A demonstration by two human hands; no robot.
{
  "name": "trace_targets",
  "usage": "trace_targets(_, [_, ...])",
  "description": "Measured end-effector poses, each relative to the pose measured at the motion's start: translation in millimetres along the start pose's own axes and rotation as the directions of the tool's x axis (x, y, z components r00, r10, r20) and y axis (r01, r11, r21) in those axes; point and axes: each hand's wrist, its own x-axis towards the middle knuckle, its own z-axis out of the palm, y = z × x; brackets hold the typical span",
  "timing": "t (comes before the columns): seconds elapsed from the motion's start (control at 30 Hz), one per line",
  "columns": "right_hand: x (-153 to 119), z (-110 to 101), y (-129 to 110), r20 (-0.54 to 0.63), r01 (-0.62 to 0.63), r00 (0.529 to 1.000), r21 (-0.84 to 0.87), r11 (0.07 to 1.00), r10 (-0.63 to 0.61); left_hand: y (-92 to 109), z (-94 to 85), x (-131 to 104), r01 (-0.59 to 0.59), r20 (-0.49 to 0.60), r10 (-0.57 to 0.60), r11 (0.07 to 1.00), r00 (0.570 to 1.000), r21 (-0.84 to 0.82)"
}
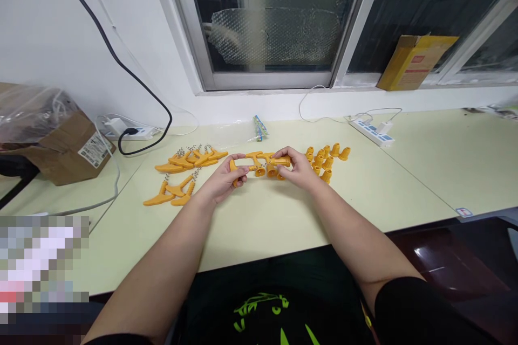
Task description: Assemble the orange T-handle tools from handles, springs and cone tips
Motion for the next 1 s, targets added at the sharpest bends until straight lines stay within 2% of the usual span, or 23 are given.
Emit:
trace_targets(0.23, [0, 12, 1, 0.121, 0.104, 0.987, 0.061, 0.993, -0.111, -3, 7.3, -3, 0.035, 0.052, -0.037, 0.998, 0.998, 0.043])
trace_targets(0.4, [0, 19, 6, 0.118, 0.094, 0.987, 0.140, 0.986, -0.111, -5, 13.4, -3, 0.048, 0.032, -0.048, 0.999, 0.998, -0.010])
trace_targets(0.5, [-1, 23, 10, 0.132, 0.012, 0.990, 0.186, 0.983, -0.037, -8, 14.3, -3, 0.024, 0.025, -0.023, 0.999, 0.999, -0.028])
trace_targets(0.6, [-2, 27, 10, 0.159, -0.123, 0.984, 0.255, 0.959, 0.084, -13, 13.5, -1, -0.092, 0.011, 0.091, 0.995, 0.996, 0.033])
trace_targets(0.73, [0, 29, 5, 0.195, -0.285, 0.954, 0.373, 0.883, 0.225, -19, 13.0, 2, -0.281, 0.028, 0.281, 0.938, 0.959, 0.201])
trace_targets(0.83, [3, 29, 1, 0.242, -0.366, 0.927, 0.414, 0.833, 0.287, -21, 14.0, 1, -0.371, 0.036, 0.378, 0.880, 0.925, 0.296])
trace_targets(0.9, [4, 28, -1, 0.301, -0.436, 0.894, 0.418, 0.797, 0.332, -21, 14.8, 0, -0.418, 0.051, 0.433, 0.824, 0.900, 0.383])
trace_targets(1.0, [4, 29, -2, 0.418, -0.584, 0.800, 0.379, 0.718, 0.431, -20, 15.9, -4, -0.475, 0.101, 0.492, 0.736, 0.865, 0.483])
